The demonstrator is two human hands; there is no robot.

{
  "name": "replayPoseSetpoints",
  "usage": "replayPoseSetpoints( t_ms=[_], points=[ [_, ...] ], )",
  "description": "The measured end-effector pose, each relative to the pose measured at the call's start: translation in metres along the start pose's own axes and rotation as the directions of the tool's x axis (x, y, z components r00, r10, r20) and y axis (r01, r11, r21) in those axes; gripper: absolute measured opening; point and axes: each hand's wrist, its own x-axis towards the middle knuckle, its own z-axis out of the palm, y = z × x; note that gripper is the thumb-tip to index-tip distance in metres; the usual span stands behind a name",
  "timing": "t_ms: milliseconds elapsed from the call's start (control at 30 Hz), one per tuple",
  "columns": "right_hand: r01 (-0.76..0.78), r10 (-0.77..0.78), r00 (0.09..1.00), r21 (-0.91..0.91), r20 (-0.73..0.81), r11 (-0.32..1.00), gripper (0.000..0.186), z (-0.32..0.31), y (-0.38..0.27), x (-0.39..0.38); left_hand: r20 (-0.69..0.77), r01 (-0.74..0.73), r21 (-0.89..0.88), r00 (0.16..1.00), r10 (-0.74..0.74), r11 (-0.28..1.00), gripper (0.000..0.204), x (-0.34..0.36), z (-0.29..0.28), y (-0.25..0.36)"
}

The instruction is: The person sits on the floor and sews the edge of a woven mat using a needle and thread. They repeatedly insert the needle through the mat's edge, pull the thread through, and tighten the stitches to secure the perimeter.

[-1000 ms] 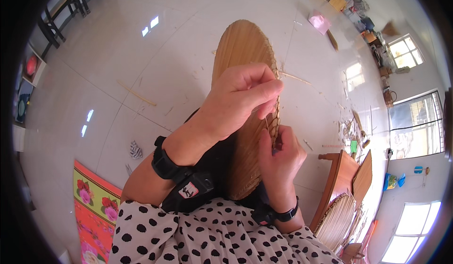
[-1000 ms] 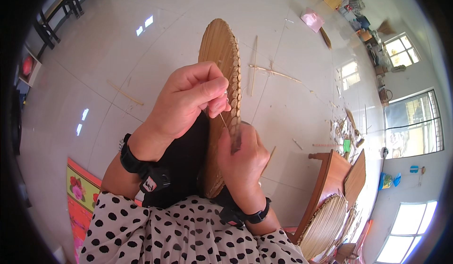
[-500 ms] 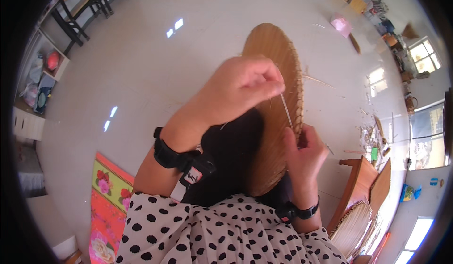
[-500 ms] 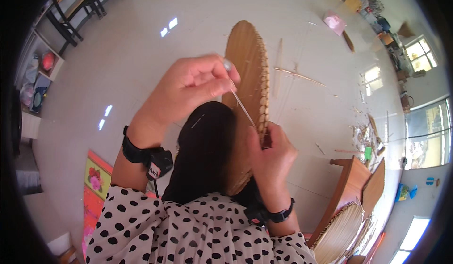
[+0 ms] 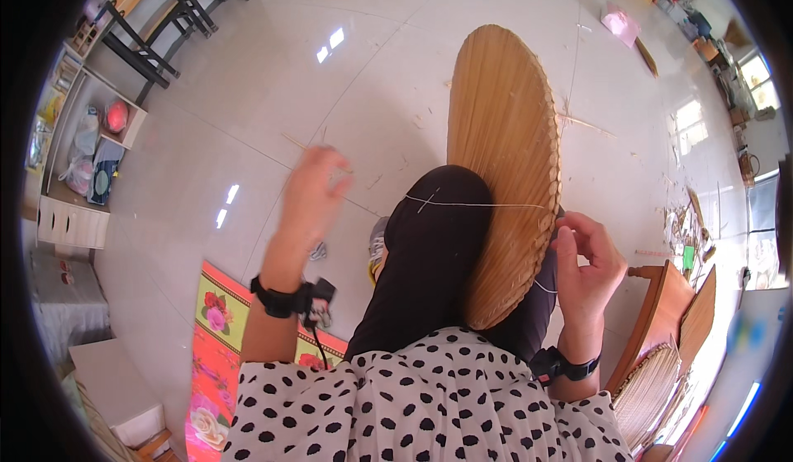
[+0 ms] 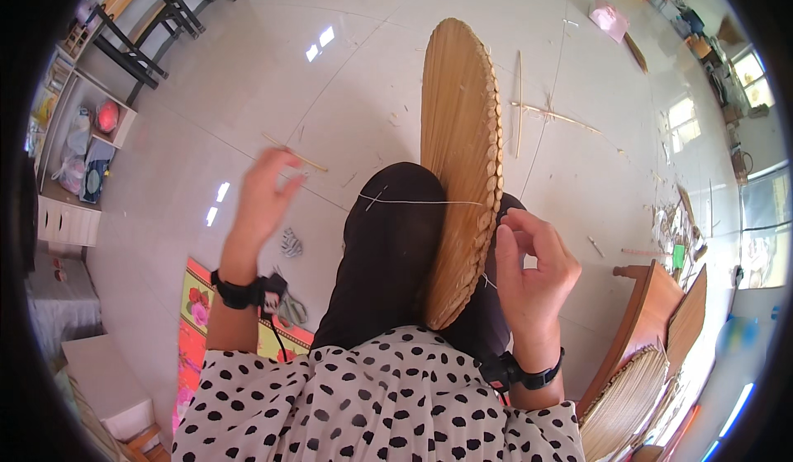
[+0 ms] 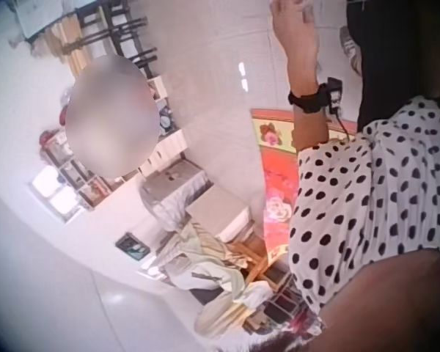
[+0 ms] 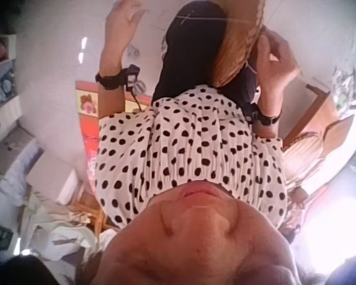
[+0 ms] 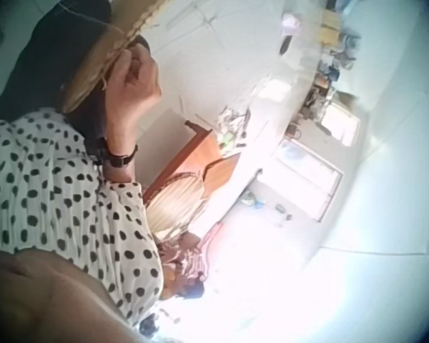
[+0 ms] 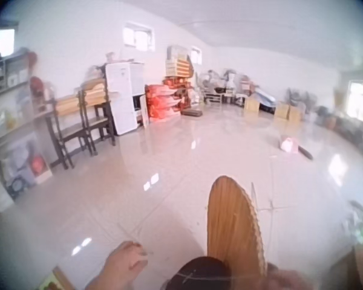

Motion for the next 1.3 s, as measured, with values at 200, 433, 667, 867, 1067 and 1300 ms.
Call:
replayPoseSetpoints(
  t_ms=[200,433,667,867,1067,1300],
  points=[
    [0.04,-0.043,0.996,-0.042,-0.083,0.998,0.009,-0.013,0.001,-0.008,0.349,0.137,-0.215,0.936,-0.055,0.967,0.012,-0.007,0.031,0.065],
    [-0.003,-0.007,0.998,-0.139,-0.068,0.99,0.008,-0.039,0.043,-0.041,0.3,0.213,-0.37,0.949,-0.101,0.904,0.008,-0.01,0.058,0.057],
    [-0.142,0.131,0.989,-0.213,-0.066,0.967,0.005,-0.06,0.083,-0.066,0.353,0.095,-0.144,0.935,-0.039,0.985,0.004,-0.019,0.014,0.028],
    [-0.171,0.175,0.985,0.185,-0.004,0.968,0.008,-0.059,0.071,-0.076,0.397,0.149,-0.487,0.915,0.066,0.861,0.006,-0.015,-0.025,0.11],
    [0.279,-0.323,0.943,0.351,0.075,0.894,0.038,-0.042,0.016,-0.034,0.258,-0.629,-0.339,0.654,0.712,0.7,0.024,-0.01,-0.01,0.19],
    [0.48,-0.482,0.876,0.148,-0.021,0.865,0.028,-0.026,0.006,-0.029,0.249,-0.597,-0.344,0.686,0.683,0.725,0.026,-0.008,-0.008,0.2]
  ],
)
